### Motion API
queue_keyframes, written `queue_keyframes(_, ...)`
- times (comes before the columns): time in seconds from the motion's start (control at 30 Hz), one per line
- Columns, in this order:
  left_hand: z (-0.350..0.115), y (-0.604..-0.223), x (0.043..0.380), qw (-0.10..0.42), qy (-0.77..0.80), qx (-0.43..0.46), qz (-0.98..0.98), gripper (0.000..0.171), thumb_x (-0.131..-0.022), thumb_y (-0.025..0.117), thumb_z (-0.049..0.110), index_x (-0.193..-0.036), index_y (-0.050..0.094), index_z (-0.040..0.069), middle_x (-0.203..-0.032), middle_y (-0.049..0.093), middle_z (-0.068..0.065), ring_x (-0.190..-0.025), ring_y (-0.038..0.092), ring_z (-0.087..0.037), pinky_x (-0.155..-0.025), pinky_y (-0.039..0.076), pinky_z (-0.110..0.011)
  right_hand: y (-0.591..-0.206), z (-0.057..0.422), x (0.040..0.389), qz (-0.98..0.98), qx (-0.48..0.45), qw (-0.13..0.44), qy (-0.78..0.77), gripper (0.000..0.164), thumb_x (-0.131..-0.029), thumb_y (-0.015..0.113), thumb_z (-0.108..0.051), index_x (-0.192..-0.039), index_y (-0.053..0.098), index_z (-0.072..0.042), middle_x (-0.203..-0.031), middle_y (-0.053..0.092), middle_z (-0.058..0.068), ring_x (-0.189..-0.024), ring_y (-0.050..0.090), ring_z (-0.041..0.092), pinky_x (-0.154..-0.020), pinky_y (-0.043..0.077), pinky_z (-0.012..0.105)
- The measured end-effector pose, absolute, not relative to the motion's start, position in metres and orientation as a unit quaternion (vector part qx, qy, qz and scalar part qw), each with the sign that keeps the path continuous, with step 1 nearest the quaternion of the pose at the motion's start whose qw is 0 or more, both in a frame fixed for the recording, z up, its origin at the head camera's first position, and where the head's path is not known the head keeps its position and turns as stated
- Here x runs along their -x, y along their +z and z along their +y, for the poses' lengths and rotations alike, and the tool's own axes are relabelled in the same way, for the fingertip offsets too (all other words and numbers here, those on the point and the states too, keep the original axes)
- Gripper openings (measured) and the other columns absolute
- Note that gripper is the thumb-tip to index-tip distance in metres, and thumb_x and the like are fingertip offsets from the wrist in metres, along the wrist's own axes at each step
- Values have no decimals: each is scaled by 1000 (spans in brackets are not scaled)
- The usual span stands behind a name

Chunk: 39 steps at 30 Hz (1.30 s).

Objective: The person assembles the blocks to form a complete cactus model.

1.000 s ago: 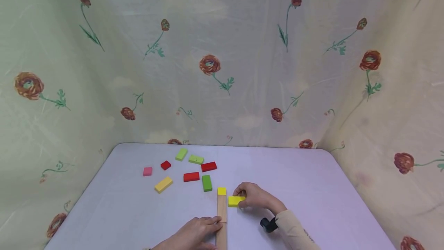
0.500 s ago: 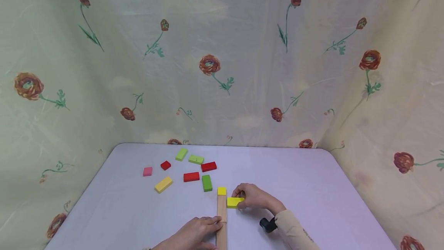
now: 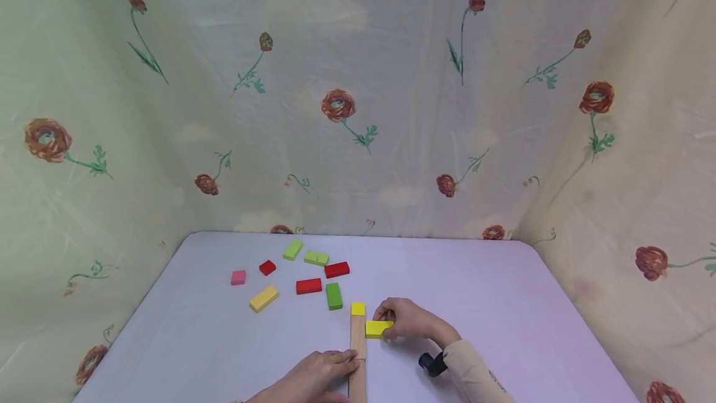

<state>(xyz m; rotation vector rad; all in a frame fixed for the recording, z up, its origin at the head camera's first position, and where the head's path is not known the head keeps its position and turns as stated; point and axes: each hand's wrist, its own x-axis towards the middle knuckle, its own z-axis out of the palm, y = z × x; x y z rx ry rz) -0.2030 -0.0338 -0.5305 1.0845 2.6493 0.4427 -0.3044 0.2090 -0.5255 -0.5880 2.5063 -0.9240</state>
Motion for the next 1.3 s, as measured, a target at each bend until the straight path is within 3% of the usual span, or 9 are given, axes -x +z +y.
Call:
queue_keyframes(0.37,-33,-531,204,148,171,-358,906,61,-82,69,48,-136,56,24,-138,56,7,-116,59,-8,-84,54,-26,-526,208,302,899,219,199,-323,31,-74,79,-10,-101,65,-14,-95,60,-3,-86,50,16,-74,44,29)
queue_keyframes(0.7,-32,-532,206,155,168,-360,905,60,-83,68,49,-136,56,23,-137,57,6,-115,59,-8,-85,54,-28,-526,209,305,901,224,195,-315,31,-77,77,-17,-105,64,-14,-99,62,-3,-89,51,18,-79,45,36)
queue_keyframes(1.03,-33,-531,206,150,171,-362,904,61,-82,69,49,-136,56,23,-137,57,7,-113,59,-8,-86,54,-29,-517,202,316,904,211,135,-346,37,-83,73,-21,-116,59,-11,-112,61,2,-101,50,21,-85,45,39)
queue_keyframes(1.3,-35,-532,207,148,178,-370,900,61,-83,68,49,-136,57,21,-136,58,5,-112,60,-7,-85,54,-27,-514,185,331,906,195,94,-363,51,-81,77,-19,-126,55,-11,-125,57,6,-115,48,29,-98,44,51)
